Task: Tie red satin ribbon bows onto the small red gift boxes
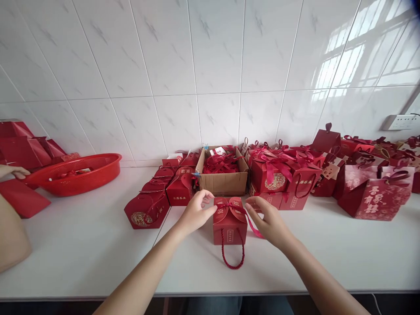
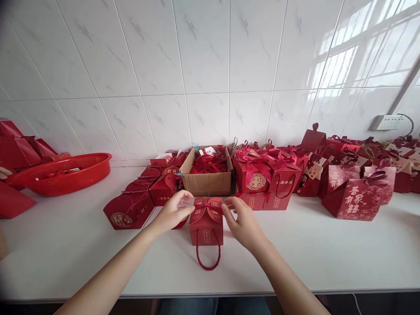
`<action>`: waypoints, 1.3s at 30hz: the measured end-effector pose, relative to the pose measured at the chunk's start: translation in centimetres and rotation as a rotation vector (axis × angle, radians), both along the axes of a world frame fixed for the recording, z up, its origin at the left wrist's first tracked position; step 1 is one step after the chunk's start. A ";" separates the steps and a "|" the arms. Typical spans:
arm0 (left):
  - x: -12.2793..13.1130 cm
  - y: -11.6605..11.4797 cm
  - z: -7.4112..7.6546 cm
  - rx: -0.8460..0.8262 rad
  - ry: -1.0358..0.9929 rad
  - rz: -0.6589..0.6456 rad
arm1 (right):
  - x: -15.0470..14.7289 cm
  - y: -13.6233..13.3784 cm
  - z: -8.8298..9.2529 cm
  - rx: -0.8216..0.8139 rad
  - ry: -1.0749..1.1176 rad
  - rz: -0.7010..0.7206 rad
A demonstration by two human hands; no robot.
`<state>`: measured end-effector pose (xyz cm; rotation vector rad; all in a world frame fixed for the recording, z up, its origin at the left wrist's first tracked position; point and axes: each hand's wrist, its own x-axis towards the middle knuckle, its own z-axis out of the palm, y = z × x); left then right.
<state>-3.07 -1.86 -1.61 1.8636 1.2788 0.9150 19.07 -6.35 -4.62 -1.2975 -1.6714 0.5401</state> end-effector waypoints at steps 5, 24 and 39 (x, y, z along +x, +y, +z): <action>0.3 0.7 -1.1 -0.158 -0.100 -0.033 | -0.6 1.4 -1.5 -0.213 0.160 0.097; -0.9 0.8 -1.9 -0.324 -0.130 -0.098 | 1.0 1.7 -0.1 -0.428 0.252 0.144; -0.5 -0.2 -1.4 -0.052 -0.013 0.066 | 2.7 2.2 -0.6 -0.520 0.196 0.248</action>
